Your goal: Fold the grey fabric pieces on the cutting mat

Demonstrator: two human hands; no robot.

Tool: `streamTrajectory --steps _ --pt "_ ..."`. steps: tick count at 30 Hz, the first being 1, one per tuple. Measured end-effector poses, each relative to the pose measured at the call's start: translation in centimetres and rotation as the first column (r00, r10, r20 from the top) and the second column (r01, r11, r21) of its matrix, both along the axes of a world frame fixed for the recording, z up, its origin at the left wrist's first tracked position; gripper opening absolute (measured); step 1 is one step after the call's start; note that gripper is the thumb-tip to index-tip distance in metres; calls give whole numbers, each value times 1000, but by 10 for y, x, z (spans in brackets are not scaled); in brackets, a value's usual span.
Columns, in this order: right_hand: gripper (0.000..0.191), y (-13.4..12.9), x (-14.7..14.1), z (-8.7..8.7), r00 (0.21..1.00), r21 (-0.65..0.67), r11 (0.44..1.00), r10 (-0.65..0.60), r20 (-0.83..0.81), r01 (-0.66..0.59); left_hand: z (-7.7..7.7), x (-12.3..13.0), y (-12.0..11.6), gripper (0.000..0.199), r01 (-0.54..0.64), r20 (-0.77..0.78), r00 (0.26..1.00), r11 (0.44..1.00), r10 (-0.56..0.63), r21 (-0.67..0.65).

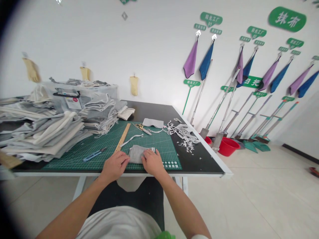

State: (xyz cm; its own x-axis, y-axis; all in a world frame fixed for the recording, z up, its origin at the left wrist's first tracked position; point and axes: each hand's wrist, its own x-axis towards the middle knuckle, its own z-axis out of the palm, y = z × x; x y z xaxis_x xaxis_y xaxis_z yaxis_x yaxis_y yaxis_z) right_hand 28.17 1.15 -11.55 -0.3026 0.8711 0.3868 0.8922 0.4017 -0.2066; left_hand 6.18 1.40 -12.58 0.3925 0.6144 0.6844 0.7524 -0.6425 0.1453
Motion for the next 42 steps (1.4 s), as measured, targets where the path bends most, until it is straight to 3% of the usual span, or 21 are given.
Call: streamTrajectory --steps 4,9,15,22,25,27,31,36,38,40,42 --pt "29 -1 0 0 1000 5 1000 6 -3 -6 4 -17 11 19 -156 106 983 986 150 55" --pt "28 -2 -1 0 1000 31 999 9 5 -9 -1 -33 28 29 -294 106 952 954 287 57" --pt "27 -4 -3 0 997 130 990 48 65 -56 -12 -36 29 30 -357 133 928 934 349 34" --pt "37 -4 -5 9 982 103 986 115 150 -132 -6 -41 27 23 -418 254 878 908 405 -3" --pt "43 0 -7 12 978 56 989 126 167 -137 -1 -43 23 52 -443 373 829 896 417 -19" --pt "39 3 -8 15 971 27 989 136 196 -144 1 -45 20 59 -416 393 837 910 380 6" --pt "21 11 -7 20 941 32 980 180 288 -198 1 -49 13 41 -352 358 885 930 296 102" --pt "22 15 -5 20 938 102 978 142 315 -182 -4 -50 5 32 -266 370 907 956 202 128" --pt "25 14 -7 17 961 200 967 104 255 -158 -2 -46 -2 30 -187 409 899 981 155 41" --pt "30 10 -10 13 977 330 931 96 189 -155 4 -38 -12 33 -51 510 850 984 134 -173" --pt "32 2 -16 12 980 461 868 125 156 -184 13 -27 -26 42 160 663 721 881 203 -444"
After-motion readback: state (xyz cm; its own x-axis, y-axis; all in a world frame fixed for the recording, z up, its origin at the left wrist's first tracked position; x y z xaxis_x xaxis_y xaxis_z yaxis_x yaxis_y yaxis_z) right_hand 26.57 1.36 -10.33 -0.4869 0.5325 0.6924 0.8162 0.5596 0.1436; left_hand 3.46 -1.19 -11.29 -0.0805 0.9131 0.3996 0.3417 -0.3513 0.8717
